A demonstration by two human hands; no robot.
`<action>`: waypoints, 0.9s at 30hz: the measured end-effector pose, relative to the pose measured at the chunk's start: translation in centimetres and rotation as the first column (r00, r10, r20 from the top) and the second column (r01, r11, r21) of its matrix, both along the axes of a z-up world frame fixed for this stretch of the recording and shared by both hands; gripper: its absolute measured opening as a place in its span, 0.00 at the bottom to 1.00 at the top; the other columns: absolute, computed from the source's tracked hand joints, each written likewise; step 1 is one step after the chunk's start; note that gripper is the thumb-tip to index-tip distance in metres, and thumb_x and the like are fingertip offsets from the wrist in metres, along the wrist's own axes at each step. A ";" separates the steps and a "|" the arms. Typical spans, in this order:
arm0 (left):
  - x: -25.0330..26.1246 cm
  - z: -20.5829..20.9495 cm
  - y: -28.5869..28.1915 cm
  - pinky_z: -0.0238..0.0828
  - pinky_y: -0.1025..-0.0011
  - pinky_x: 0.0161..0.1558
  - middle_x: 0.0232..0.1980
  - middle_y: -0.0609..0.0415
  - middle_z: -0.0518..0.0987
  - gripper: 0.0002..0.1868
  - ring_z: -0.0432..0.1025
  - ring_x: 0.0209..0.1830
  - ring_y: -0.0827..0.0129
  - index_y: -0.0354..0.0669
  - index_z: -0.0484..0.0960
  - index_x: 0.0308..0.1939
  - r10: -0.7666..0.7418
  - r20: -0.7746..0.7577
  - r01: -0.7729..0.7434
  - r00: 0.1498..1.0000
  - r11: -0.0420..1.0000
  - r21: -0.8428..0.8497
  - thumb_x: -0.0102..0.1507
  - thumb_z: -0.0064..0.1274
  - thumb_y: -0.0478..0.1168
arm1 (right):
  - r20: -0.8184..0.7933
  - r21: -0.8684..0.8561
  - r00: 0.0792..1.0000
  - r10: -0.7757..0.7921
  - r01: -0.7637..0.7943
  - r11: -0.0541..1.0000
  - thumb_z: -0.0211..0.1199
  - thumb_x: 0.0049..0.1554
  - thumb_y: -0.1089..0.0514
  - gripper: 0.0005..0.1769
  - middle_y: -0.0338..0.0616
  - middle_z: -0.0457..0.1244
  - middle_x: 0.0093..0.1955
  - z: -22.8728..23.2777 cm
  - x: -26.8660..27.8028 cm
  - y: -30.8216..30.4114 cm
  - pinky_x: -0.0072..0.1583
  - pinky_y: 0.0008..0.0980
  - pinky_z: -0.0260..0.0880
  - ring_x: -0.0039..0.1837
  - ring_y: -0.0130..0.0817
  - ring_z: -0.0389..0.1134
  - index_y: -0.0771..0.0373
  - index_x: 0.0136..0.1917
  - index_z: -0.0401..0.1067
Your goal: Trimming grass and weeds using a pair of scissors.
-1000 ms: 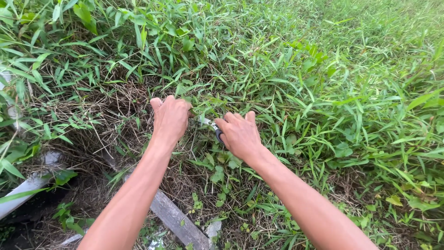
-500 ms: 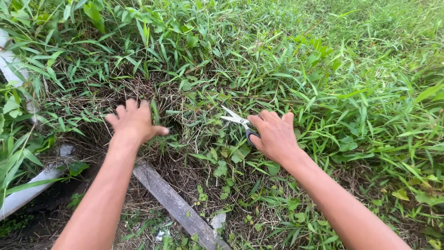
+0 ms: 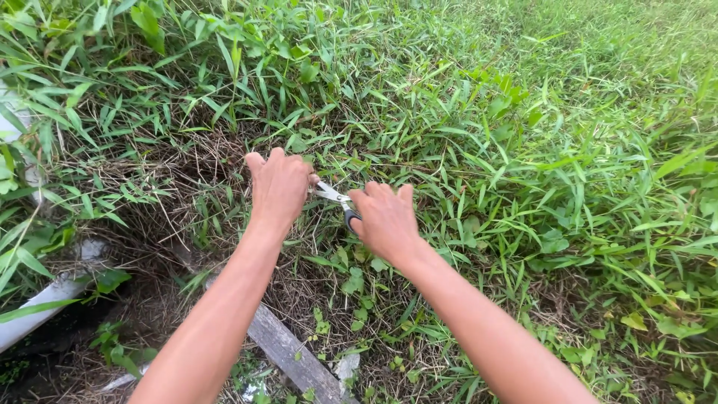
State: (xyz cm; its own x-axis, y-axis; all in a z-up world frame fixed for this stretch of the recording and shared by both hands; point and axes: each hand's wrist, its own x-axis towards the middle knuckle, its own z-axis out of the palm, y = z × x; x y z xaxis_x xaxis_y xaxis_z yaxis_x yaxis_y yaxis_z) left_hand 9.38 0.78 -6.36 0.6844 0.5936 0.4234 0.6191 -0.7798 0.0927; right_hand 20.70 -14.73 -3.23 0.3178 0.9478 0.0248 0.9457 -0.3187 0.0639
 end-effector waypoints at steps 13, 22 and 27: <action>-2.3 3.9 -1.7 0.58 0.49 0.50 0.34 0.60 0.79 0.12 0.68 0.41 0.62 0.61 0.86 0.39 -0.112 0.091 0.113 0.990 0.993 -0.012 0.69 0.51 0.55 | -0.053 0.089 0.998 -0.028 0.033 0.995 0.67 0.55 0.49 0.28 0.46 0.68 0.63 0.3 6.8 -11.3 0.59 0.47 0.65 0.68 0.43 0.68 0.54 0.68 0.72; 8.6 -3.7 -9.4 0.66 0.46 0.54 0.43 0.60 0.81 0.07 0.73 0.50 0.59 0.62 0.89 0.43 -0.392 -0.252 0.362 0.885 0.919 -0.156 0.62 0.61 0.50 | -0.665 0.025 0.607 -0.435 0.600 0.800 0.67 0.57 0.59 0.24 0.56 0.74 0.46 1.5 6.1 -24.7 0.53 0.37 0.73 0.48 0.43 0.75 0.64 0.67 0.75; 10.9 -8.5 -12.1 0.64 0.51 0.51 0.39 0.56 0.84 0.06 0.75 0.46 0.57 0.58 0.89 0.37 -0.499 -0.265 0.460 0.825 0.866 -0.198 0.61 0.60 0.49 | -0.647 -0.015 0.593 -0.479 0.618 0.786 0.68 0.58 0.60 0.22 0.53 0.75 0.43 0.5 5.1 -27.6 0.46 0.32 0.72 0.43 0.37 0.75 0.61 0.66 0.76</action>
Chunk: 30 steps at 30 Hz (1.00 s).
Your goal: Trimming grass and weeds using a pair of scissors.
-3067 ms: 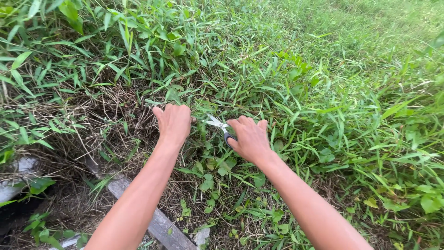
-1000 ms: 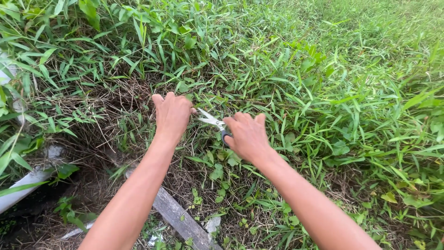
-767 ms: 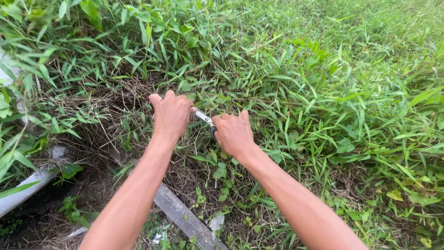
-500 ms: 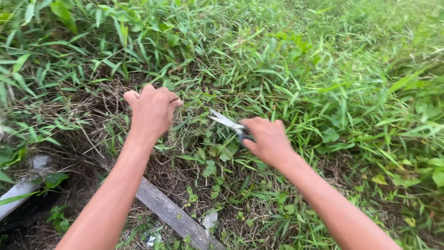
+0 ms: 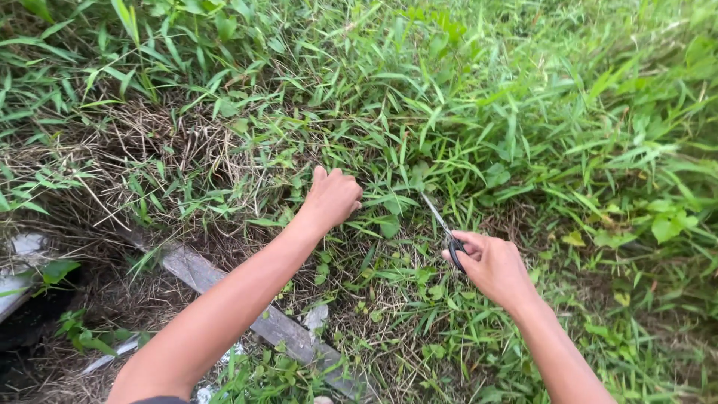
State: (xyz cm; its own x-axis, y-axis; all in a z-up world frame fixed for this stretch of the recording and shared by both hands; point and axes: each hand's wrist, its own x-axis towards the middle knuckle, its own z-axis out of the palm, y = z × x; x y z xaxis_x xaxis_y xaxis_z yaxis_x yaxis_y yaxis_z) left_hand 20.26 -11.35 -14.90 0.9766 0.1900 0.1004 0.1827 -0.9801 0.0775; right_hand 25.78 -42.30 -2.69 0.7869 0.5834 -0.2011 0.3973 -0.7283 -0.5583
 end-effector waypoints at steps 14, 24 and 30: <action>0.1 1.4 -7.6 0.55 0.51 0.60 0.36 0.52 0.85 0.26 0.78 0.47 0.59 0.45 0.87 0.39 0.222 -0.241 -0.176 0.945 0.964 0.199 0.63 0.54 0.65 | 0.072 -0.114 0.984 0.166 -0.157 0.981 0.68 0.58 0.56 0.22 0.50 0.69 0.47 -11.3 6.4 2.4 0.56 0.43 0.71 0.52 0.40 0.68 0.50 0.66 0.76; -0.1 -1.4 -6.7 0.51 0.52 0.57 0.36 0.54 0.86 0.10 0.79 0.46 0.58 0.46 0.89 0.36 0.320 -0.248 -0.252 0.914 0.930 0.269 0.64 0.50 0.36 | 0.393 -0.389 0.792 0.466 -0.317 0.865 0.73 0.51 0.45 0.26 0.44 0.70 0.52 -13.5 6.5 3.8 0.56 0.37 0.67 0.60 0.40 0.62 0.53 0.62 0.76; -0.4 -0.1 -6.3 0.53 0.51 0.55 0.29 0.52 0.81 0.09 0.76 0.43 0.57 0.47 0.89 0.34 0.172 -0.203 -0.157 0.964 0.983 0.092 0.65 0.56 0.42 | 0.578 -0.404 0.638 0.508 -0.318 0.858 0.67 0.57 0.48 0.20 0.44 0.70 0.53 -15.6 6.4 6.4 0.57 0.34 0.63 0.58 0.37 0.60 0.52 0.61 0.76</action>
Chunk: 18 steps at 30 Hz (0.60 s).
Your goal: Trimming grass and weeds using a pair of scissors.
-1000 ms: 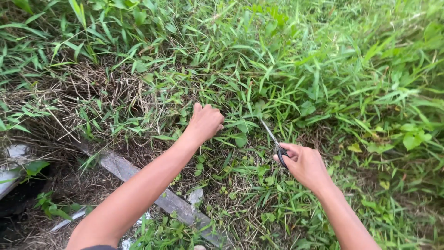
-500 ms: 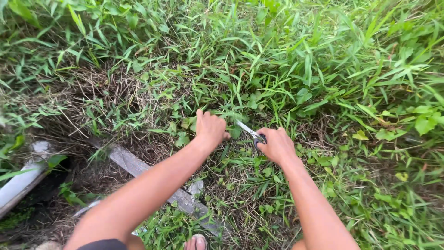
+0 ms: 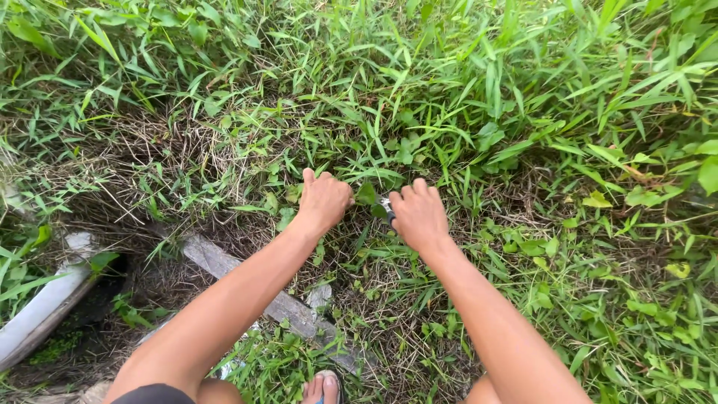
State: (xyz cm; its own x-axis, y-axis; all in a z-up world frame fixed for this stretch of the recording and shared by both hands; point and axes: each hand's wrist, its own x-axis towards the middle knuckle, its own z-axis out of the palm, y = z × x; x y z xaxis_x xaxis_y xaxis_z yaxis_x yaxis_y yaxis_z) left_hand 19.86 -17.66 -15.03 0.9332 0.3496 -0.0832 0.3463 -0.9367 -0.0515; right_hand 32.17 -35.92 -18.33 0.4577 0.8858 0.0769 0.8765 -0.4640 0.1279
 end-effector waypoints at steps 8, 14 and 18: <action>0.4 0.6 0.8 0.51 0.47 0.59 0.32 0.53 0.84 0.10 0.76 0.43 0.60 0.54 0.89 0.37 0.049 -0.107 -0.048 0.993 0.999 0.009 0.66 0.55 0.49 | -0.164 0.010 0.986 -0.021 0.023 1.000 0.65 0.57 0.55 0.15 0.45 0.71 0.46 -1.9 1.1 0.5 0.53 0.37 0.65 0.53 0.38 0.64 0.53 0.58 0.79; -0.1 6.4 1.9 0.49 0.49 0.62 0.38 0.54 0.86 0.13 0.77 0.44 0.62 0.51 0.89 0.43 0.246 -0.389 -0.284 0.888 0.958 -0.044 0.66 0.57 0.53 | -0.528 -0.064 0.825 -0.202 0.199 0.978 0.73 0.54 0.53 0.24 0.52 0.70 0.47 4.4 1.6 -3.7 0.58 0.40 0.71 0.55 0.41 0.66 0.59 0.63 0.77; -0.5 8.7 3.9 0.53 0.49 0.59 0.37 0.53 0.84 0.11 0.78 0.46 0.58 0.48 0.88 0.41 0.313 -0.248 -0.317 0.917 0.948 0.026 0.66 0.58 0.49 | -0.592 -0.018 0.762 -0.263 0.314 0.949 0.72 0.55 0.55 0.27 0.53 0.70 0.49 7.2 2.1 -5.6 0.63 0.47 0.69 0.57 0.45 0.66 0.64 0.66 0.73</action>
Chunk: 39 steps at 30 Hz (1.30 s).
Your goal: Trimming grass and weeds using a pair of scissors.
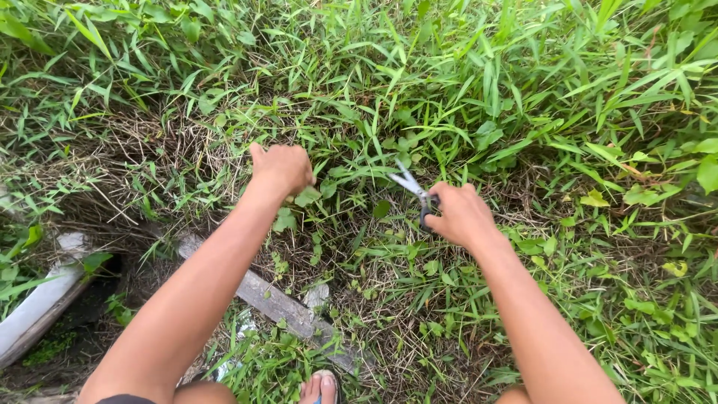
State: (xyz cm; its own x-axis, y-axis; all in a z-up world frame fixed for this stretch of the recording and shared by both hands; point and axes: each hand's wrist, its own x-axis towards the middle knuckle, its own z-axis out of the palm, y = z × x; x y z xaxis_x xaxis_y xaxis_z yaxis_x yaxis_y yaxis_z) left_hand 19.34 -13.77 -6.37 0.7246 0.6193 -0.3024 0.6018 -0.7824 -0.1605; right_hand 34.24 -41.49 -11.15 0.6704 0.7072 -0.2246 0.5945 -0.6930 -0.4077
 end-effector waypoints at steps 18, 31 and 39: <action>1.7 -7.8 -0.5 0.63 0.51 0.53 0.40 0.55 0.87 0.09 0.81 0.45 0.63 0.45 0.86 0.43 -0.373 0.115 0.342 0.921 0.913 0.223 0.67 0.56 0.44 | -0.088 -0.022 0.993 0.073 -0.075 0.997 0.68 0.57 0.54 0.27 0.54 0.69 0.51 -0.7 -0.8 -0.9 0.62 0.53 0.70 0.60 0.49 0.71 0.61 0.68 0.72; -2.2 -2.0 0.7 0.55 0.47 0.57 0.38 0.53 0.86 0.16 0.78 0.42 0.61 0.47 0.88 0.42 -0.017 -0.035 0.019 0.999 0.996 0.082 0.63 0.61 0.54 | 0.236 -0.090 0.944 0.233 -0.217 0.972 0.70 0.54 0.47 0.29 0.46 0.68 0.55 -3.9 -1.2 4.7 0.58 0.48 0.67 0.62 0.43 0.69 0.56 0.67 0.72; 2.2 -8.9 -4.4 0.55 0.55 0.56 0.51 0.53 0.78 0.31 0.68 0.53 0.61 0.51 0.87 0.48 -0.439 0.180 0.366 0.880 0.870 0.329 0.50 0.67 0.65 | 0.235 -0.130 0.952 0.195 -0.168 0.977 0.70 0.54 0.50 0.28 0.48 0.68 0.55 -4.3 -0.4 2.8 0.58 0.50 0.67 0.62 0.45 0.70 0.57 0.66 0.72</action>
State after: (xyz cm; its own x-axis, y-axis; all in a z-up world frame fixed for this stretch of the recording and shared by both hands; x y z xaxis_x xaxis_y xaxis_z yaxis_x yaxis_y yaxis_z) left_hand 21.58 -18.19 -15.30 0.9558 0.2889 0.0542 0.2917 -0.9089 -0.2980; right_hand 33.86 -38.67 -15.44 0.5769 0.8027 -0.1513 0.7864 -0.5959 -0.1630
